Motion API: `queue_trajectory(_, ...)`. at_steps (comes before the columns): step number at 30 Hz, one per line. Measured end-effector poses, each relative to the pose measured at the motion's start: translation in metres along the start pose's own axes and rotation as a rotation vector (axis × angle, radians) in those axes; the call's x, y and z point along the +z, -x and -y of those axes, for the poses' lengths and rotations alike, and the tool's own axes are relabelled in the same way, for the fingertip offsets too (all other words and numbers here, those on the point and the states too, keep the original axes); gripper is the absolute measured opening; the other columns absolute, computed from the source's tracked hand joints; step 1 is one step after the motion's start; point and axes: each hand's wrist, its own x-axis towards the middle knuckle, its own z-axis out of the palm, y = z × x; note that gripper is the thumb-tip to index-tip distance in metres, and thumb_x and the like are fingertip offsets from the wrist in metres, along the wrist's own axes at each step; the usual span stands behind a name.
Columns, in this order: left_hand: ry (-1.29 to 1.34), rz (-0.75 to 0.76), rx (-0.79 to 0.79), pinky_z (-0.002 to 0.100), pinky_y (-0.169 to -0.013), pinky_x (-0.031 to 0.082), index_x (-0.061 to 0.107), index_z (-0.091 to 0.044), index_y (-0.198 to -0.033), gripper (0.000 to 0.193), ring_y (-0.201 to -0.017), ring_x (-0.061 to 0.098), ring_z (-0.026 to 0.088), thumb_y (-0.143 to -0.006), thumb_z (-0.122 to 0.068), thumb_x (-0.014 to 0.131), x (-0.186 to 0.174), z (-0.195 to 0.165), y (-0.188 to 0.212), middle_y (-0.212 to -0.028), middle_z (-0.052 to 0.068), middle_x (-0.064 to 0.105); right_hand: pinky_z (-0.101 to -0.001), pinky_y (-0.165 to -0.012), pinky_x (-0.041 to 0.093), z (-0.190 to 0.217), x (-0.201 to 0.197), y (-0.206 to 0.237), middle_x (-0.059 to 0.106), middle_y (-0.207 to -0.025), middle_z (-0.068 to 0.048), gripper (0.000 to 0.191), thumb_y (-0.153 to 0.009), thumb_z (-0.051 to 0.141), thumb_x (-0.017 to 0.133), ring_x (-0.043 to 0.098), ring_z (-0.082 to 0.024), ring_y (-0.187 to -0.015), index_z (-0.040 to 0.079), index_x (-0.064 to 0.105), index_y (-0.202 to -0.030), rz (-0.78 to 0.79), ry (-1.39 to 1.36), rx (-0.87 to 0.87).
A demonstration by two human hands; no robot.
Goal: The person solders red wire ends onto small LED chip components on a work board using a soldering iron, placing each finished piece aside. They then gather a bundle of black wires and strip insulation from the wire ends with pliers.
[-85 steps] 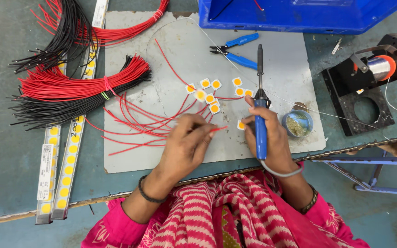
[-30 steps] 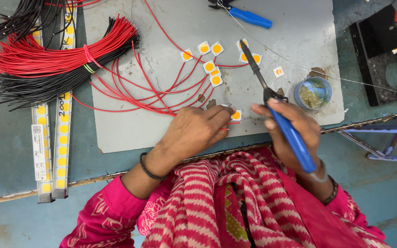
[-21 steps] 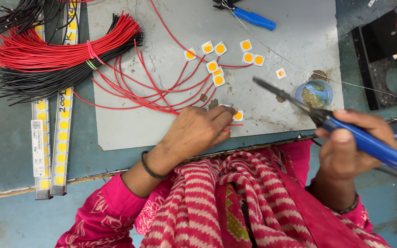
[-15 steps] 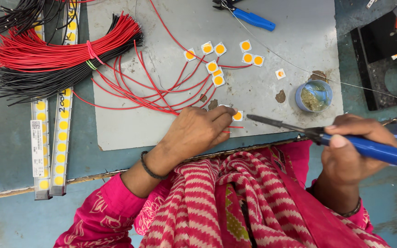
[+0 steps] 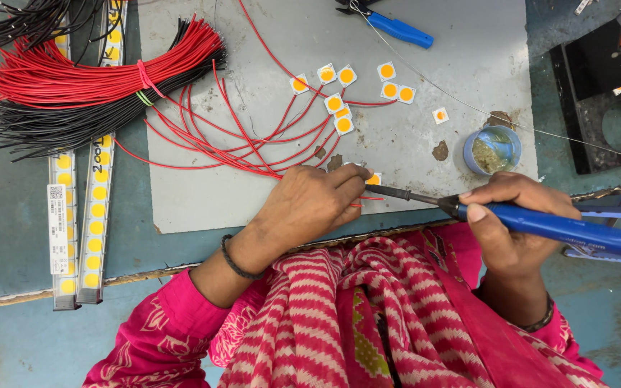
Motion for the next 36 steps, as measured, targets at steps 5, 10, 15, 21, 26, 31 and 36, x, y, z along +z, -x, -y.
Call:
queue_trajectory(5,0.022,-0.001,-0.027,0.040,-0.059,0.055,0.067,-0.003,-0.100,0.022,-0.073,0.070,0.026,-0.088,-0.021,0.070,0.001,-0.001,-0.001,-0.116,0.004,0.069,-0.0225,-0.053,0.037,0.016,0.005,-0.015,0.062,-0.068,-0.005,0.022,-0.092,0.020,0.071,0.053,-0.011,-0.052,0.000,0.067,-0.087,0.107,0.012,-0.126)
queue_trajectory(10,0.021,-0.016,-0.027,0.040,-0.060,0.055,0.067,-0.003,-0.099,0.022,-0.073,0.070,0.026,-0.086,-0.020,0.070,0.002,-0.001,-0.001,-0.117,0.004,0.069,-0.0231,-0.049,0.035,0.020,0.005,-0.014,0.061,-0.067,-0.006,0.021,-0.090,0.019,0.071,0.051,-0.010,-0.048,-0.001,0.068,-0.085,0.100,0.067,-0.189)
queue_trajectory(15,0.027,-0.014,-0.042,0.040,-0.059,0.054,0.067,-0.002,-0.100,0.022,-0.072,0.070,0.027,-0.087,-0.019,0.069,0.003,-0.002,-0.001,-0.117,0.005,0.069,-0.0232,-0.049,0.033,0.015,-0.003,-0.009,0.058,-0.064,-0.003,0.025,-0.091,0.023,0.074,0.049,-0.009,-0.047,-0.001,0.069,-0.086,0.048,0.071,-0.116)
queue_trajectory(21,0.014,-0.025,-0.033,0.041,-0.059,0.054,0.067,-0.002,-0.100,0.023,-0.072,0.069,0.027,-0.086,-0.020,0.069,0.004,-0.002,0.000,-0.115,0.006,0.069,-0.0228,-0.050,0.035,0.012,0.002,-0.008,0.062,-0.067,-0.005,0.026,-0.092,0.024,0.073,0.051,-0.010,-0.049,0.000,0.068,-0.085,0.052,0.071,-0.143)
queue_trajectory(26,-0.004,-0.032,-0.033,0.040,-0.058,0.054,0.068,-0.002,-0.099,0.022,-0.068,0.068,0.027,-0.087,-0.020,0.068,0.005,-0.002,0.000,-0.115,0.006,0.070,-0.0225,-0.052,0.037,0.013,0.006,-0.009,0.063,-0.066,-0.006,0.024,-0.094,0.022,0.073,0.053,-0.011,-0.051,-0.001,0.068,-0.088,0.078,0.061,-0.157)
queue_trajectory(31,-0.002,-0.034,-0.032,0.040,-0.059,0.054,0.068,-0.001,-0.100,0.022,-0.069,0.069,0.026,-0.088,-0.020,0.068,0.006,-0.002,0.001,-0.115,0.006,0.070,-0.0225,-0.051,0.037,0.013,0.007,-0.010,0.063,-0.065,-0.006,0.023,-0.093,0.021,0.073,0.053,-0.011,-0.050,-0.001,0.068,-0.087,0.076,0.063,-0.159)
queue_trajectory(36,0.008,-0.036,-0.029,0.040,-0.059,0.054,0.067,-0.001,-0.099,0.022,-0.069,0.069,0.026,-0.088,-0.020,0.069,0.005,-0.003,0.001,-0.116,0.006,0.070,-0.0228,-0.052,0.037,0.015,0.008,-0.010,0.063,-0.069,-0.006,0.023,-0.093,0.021,0.073,0.053,-0.011,-0.051,0.000,0.068,-0.087,0.061,0.052,-0.165)
